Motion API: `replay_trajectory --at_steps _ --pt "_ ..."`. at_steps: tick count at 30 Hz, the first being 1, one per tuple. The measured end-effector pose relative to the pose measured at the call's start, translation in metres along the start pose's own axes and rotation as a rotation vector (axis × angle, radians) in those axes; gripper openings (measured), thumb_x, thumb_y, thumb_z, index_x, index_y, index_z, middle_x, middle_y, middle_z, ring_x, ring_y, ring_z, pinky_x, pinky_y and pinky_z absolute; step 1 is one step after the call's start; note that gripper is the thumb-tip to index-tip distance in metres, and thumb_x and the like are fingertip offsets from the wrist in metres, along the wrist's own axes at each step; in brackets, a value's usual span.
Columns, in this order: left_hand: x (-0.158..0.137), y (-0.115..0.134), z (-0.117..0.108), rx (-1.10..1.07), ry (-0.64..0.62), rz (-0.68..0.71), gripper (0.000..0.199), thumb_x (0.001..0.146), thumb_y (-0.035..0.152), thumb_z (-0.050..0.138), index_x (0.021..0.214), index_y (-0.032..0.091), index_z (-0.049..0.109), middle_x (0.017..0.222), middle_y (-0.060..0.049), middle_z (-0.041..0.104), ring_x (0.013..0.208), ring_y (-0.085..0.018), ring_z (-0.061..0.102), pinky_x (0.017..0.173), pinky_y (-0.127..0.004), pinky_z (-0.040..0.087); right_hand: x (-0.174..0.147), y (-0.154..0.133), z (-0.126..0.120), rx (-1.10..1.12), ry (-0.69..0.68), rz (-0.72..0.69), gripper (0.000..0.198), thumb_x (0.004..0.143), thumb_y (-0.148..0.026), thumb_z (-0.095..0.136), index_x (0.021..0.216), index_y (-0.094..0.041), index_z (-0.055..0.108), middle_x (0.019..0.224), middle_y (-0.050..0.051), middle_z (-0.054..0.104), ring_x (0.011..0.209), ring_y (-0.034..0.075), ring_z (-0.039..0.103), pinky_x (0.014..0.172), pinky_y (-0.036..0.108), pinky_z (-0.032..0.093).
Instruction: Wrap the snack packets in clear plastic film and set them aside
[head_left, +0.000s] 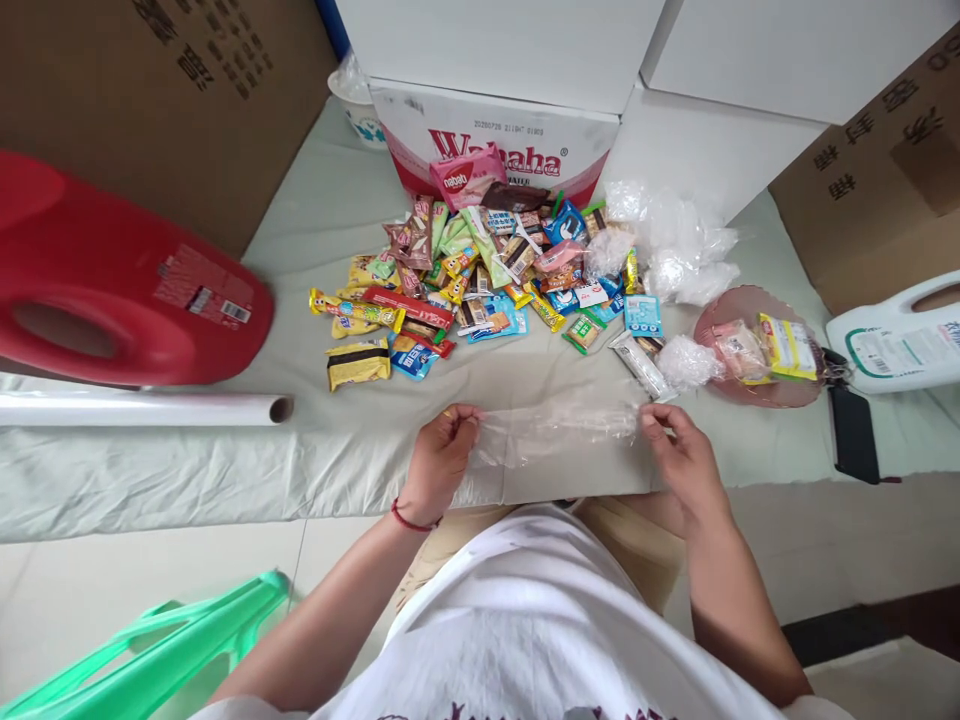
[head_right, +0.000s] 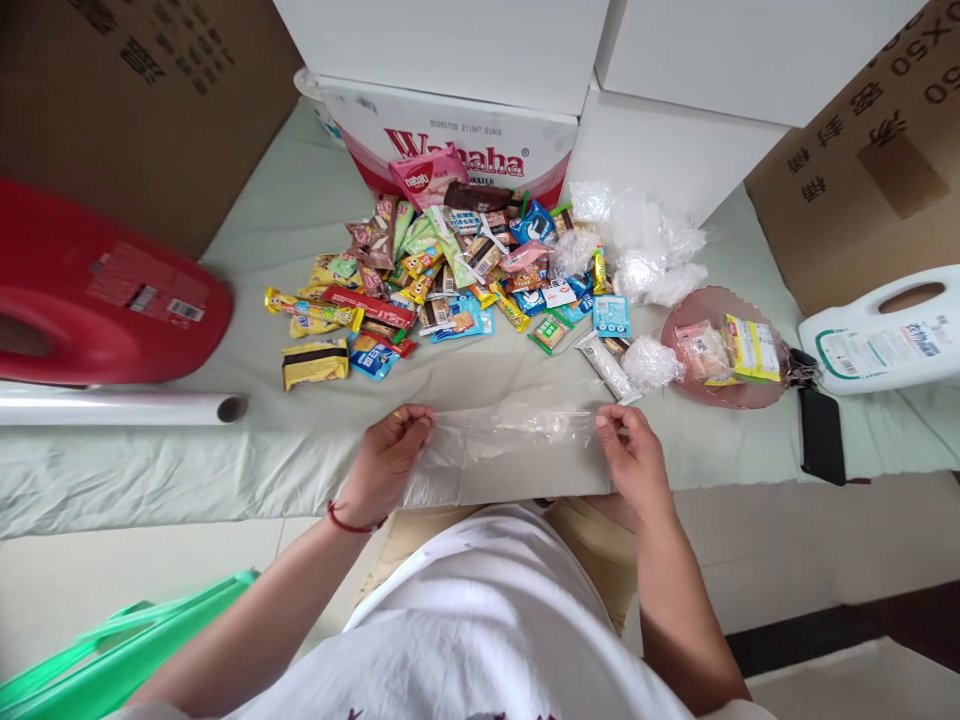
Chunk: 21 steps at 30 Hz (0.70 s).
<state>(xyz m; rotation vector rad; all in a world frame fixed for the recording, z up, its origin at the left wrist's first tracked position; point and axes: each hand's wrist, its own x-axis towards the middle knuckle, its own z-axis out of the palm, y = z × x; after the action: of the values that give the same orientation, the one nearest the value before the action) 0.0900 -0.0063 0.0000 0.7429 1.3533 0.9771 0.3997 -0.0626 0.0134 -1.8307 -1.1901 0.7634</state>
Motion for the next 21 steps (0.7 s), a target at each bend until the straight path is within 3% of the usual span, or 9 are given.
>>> replay_trajectory --at_steps 3,5,8,11,13,15,17,18,21 --pt "-0.004 -0.002 0.007 0.011 -0.035 0.007 0.003 0.081 0.019 0.07 0.08 0.02 0.073 0.058 0.004 0.051 0.052 -0.012 0.039 0.051 -0.025 0.026 0.007 -0.011 0.002 -0.235 -0.142 -0.232 0.05 0.088 -0.058 0.071 0.127 -0.026 0.067 0.13 0.011 0.065 0.115 0.028 0.06 0.096 0.044 0.051" --pt "-0.008 -0.005 0.01 0.068 -0.092 0.02 0.005 0.081 0.023 0.07 0.083 0.021 0.074 0.058 0.004 0.05 0.051 -0.013 0.038 0.05 -0.026 0.026 0.013 -0.021 0.015 -0.337 -0.24 -0.367 0.053 0.084 -0.056 0.076 0.127 -0.026 0.068 0.128 0.012 0.067 0.122 0.032 0.057 0.102 0.048 0.048" --pt "-0.017 -0.012 0.009 0.274 -0.181 0.133 0.012 0.083 0.026 0.065 0.085 0.023 0.076 0.065 0.0 0.058 0.055 -0.015 0.047 0.054 -0.027 0.036 0.027 -0.033 0.043 -0.402 -0.292 -0.449 0.027 0.092 -0.045 0.069 0.107 -0.023 0.075 0.109 0.012 0.074 0.111 0.032 0.063 0.096 0.045 0.049" --pt "-0.031 -0.014 0.005 0.52 -0.138 0.419 0.023 0.08 0.022 0.063 0.097 0.022 0.078 0.105 -0.011 0.07 0.098 -0.027 0.066 0.086 -0.038 0.052 0.036 -0.044 0.069 -0.516 -0.353 -0.469 0.025 0.097 -0.028 0.057 0.078 -0.021 0.072 0.086 0.01 0.075 0.089 0.027 0.067 0.081 0.037 0.046" --pt "-0.041 -0.011 0.008 0.6 -0.062 0.589 0.04 0.081 0.024 0.064 0.12 0.021 0.073 0.134 -0.016 0.063 0.128 -0.034 0.056 0.109 -0.048 0.044 0.034 -0.054 0.083 -0.612 -0.387 -0.473 0.029 0.097 -0.023 0.055 0.072 -0.021 0.069 0.08 0.01 0.074 0.08 0.025 0.066 0.072 0.033 0.041" --pt "-0.047 -0.006 0.018 0.619 -0.006 0.666 0.057 0.084 0.032 0.069 0.14 0.02 0.06 0.148 -0.019 0.053 0.141 -0.037 0.047 0.118 -0.052 0.036 0.027 -0.065 0.093 -0.682 -0.393 -0.463 0.027 0.098 -0.022 0.053 0.075 -0.022 0.069 0.082 0.01 0.075 0.078 0.024 0.066 0.065 0.032 0.036" --pt "-0.043 -0.002 0.032 0.625 0.024 0.643 0.068 0.082 0.042 0.076 0.142 0.019 0.056 0.146 -0.021 0.056 0.139 -0.039 0.048 0.117 -0.051 0.036 0.021 -0.073 0.1 -0.706 -0.434 -0.45 0.023 0.097 -0.021 0.054 0.08 -0.023 0.069 0.083 0.008 0.075 0.075 0.023 0.065 0.061 0.032 0.031" --pt "-0.038 -0.001 0.038 0.629 0.033 0.594 0.063 0.082 0.045 0.077 0.137 0.02 0.06 0.136 -0.02 0.063 0.132 -0.038 0.054 0.113 -0.048 0.039 0.019 -0.075 0.101 -0.697 -0.456 -0.437 0.021 0.096 -0.021 0.055 0.082 -0.024 0.07 0.082 0.007 0.075 0.073 0.022 0.064 0.059 0.031 0.029" --pt "-0.014 0.0 0.045 0.609 0.055 0.428 0.019 0.089 0.038 0.069 0.102 0.024 0.072 0.089 -0.01 0.072 0.094 -0.029 0.066 0.091 -0.035 0.047 0.022 -0.068 0.095 -0.521 -0.472 -0.35 0.017 0.095 -0.026 0.056 0.089 -0.024 0.071 0.075 0.003 0.071 0.066 0.019 0.06 0.059 0.029 0.03"
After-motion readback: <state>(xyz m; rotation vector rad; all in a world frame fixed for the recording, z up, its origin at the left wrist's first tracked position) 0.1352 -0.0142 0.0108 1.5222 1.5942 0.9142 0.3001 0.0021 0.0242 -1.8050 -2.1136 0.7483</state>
